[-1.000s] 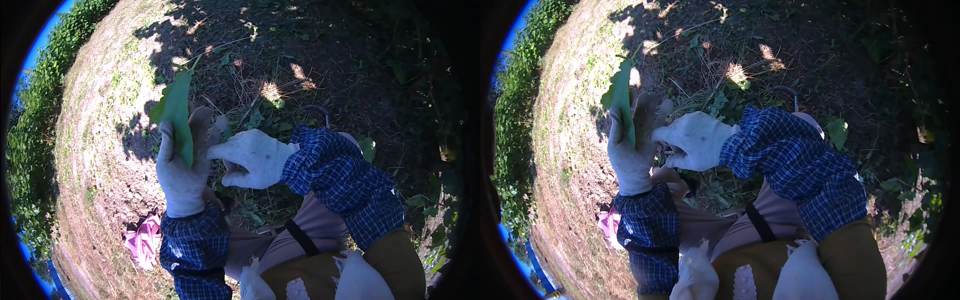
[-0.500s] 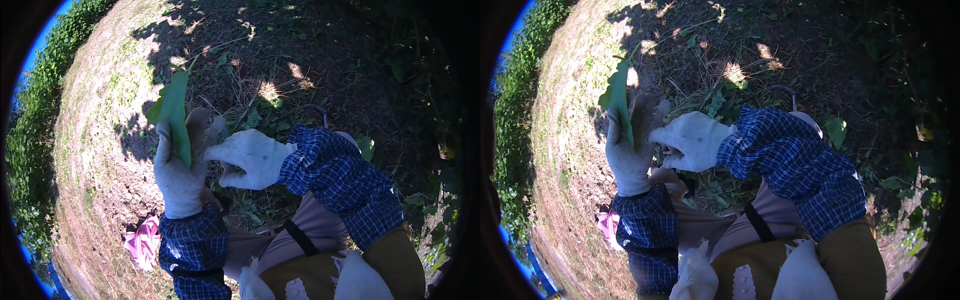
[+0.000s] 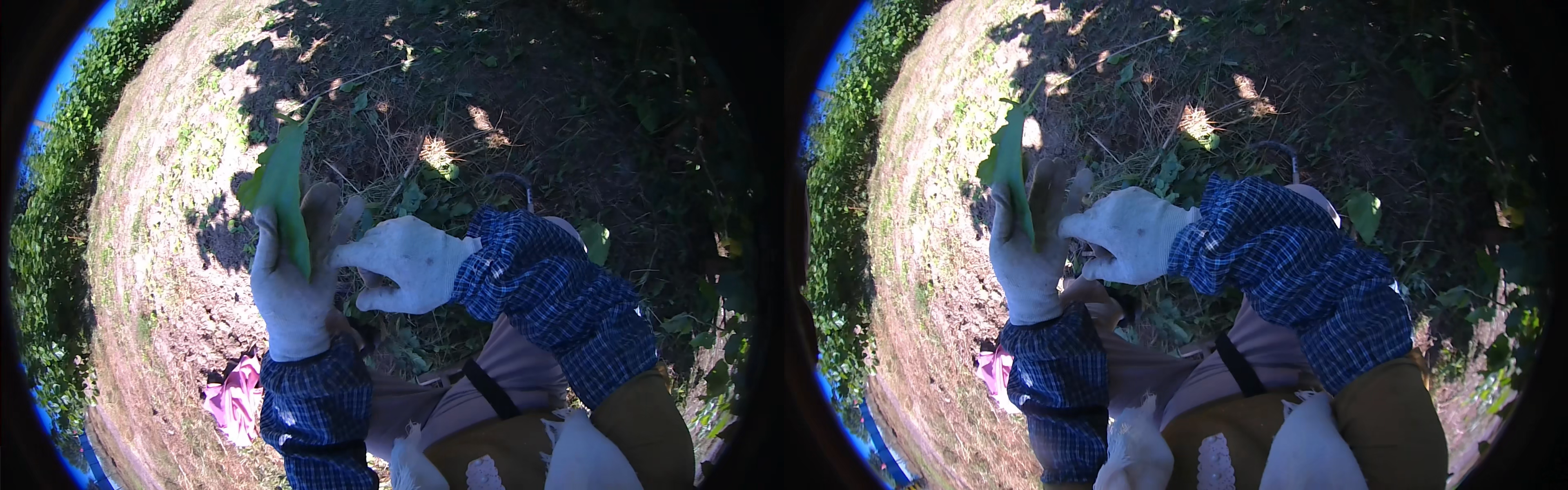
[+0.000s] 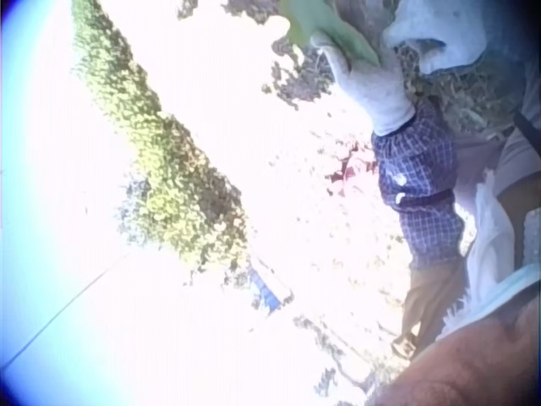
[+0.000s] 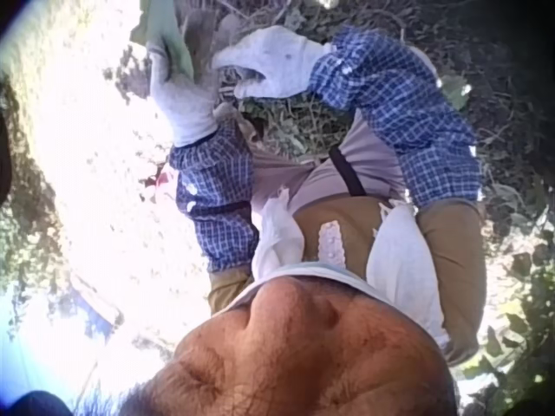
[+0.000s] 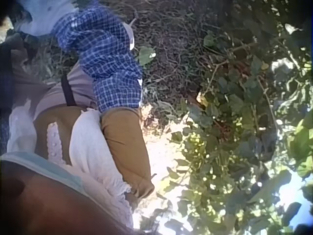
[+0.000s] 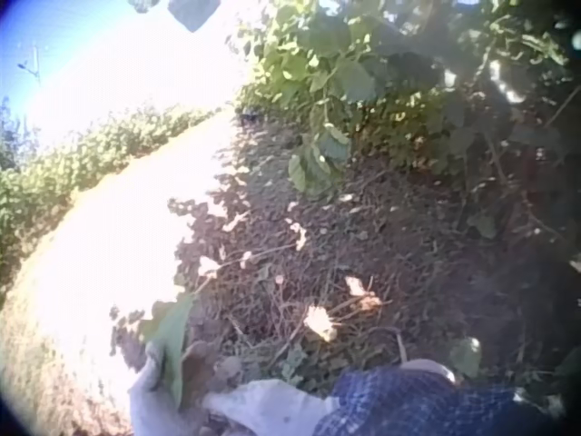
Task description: The person sits on the ground and handles green leaves with gloved hands, separating and arranging them. The person continues to pick up and sort leaves throughout the clip.
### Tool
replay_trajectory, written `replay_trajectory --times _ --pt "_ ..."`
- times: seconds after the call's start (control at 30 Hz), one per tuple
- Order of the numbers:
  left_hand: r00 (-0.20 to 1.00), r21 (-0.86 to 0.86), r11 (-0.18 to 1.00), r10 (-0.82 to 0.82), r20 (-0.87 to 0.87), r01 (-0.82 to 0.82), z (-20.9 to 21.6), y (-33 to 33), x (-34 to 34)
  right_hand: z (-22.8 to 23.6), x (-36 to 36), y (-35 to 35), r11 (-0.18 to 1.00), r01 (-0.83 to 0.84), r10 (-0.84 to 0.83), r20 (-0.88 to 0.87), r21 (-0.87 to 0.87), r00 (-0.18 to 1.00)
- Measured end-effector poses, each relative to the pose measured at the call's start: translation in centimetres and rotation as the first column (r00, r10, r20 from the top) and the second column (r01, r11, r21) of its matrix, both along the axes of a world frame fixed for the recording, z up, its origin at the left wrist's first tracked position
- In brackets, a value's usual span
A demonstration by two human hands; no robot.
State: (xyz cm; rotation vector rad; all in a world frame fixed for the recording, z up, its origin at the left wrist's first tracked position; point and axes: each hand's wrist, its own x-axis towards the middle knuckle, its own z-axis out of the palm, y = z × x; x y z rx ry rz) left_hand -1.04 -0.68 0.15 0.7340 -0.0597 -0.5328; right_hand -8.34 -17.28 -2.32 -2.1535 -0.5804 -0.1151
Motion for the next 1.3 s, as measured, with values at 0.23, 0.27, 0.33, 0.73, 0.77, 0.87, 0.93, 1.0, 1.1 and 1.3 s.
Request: replay_trajectory --times 0.23,0.27,0.33,0.73,0.77,0.87,0.93,1.0,1.1,1.3 --pt "0.999 0.03 0.999 -0.033 0.038 0.031 -0.1 0.5 0.1 0.3 0.1 0.2 0.999 0.019 -0.021 -0.038 -0.045 0.999" --pt "1.0 0.043 0.999 -0.006 0.021 0.005 -0.2 0.3 0.2 0.0 0.2 0.3 0.997 0.044 -0.045 -0.011 -0.063 0.999" --pt "0.999 0.071 0.996 0.048 -0.01 -0.047 -0.1 -0.2 0.1 -0.1 0.2 0.2 0.996 0.05 -0.052 -0.032 -0.076 0.998" --pt "1.0 0.126 0.992 -0.004 0.017 0.002 0.5 -0.6 -0.6 -0.2 -0.1 0.1 0.983 0.053 -0.059 -0.031 -0.173 0.998" --pt "1.0 0.117 0.993 0.021 0.009 -0.022 0.5 -0.6 -0.6 -0.2 0.0 0.3 0.984 0.047 -0.054 -0.037 -0.174 0.998" --pt "0.998 0.113 0.992 0.056 -0.001 -0.055 0.1 -0.6 -0.4 0.2 0.0 0.4 0.98 0.034 -0.045 -0.054 -0.194 0.998" --pt "0.999 0.146 0.989 0.032 0.013 -0.033 0.0 -0.3 -0.5 0.4 0.0 0.4 0.979 0.024 -0.038 -0.065 -0.201 0.997" --pt "1.0 0.127 0.991 0.028 0.007 -0.028 -0.2 -0.1 -0.4 0.4 0.1 0.4 0.98 0.011 -0.027 -0.079 -0.197 0.996" --pt "1.0 0.074 0.997 0.002 0.001 -0.002 -0.6 0.3 -0.2 0.2 -0.2 0.3 0.989 0.007 -0.012 -0.033 -0.149 0.999" --pt "1.0 0.081 0.997 0.015 -0.021 -0.013 -0.5 -0.1 -0.4 0.9 -0.1 0.1 0.986 -0.027 0.01 -0.106 -0.163 0.994"
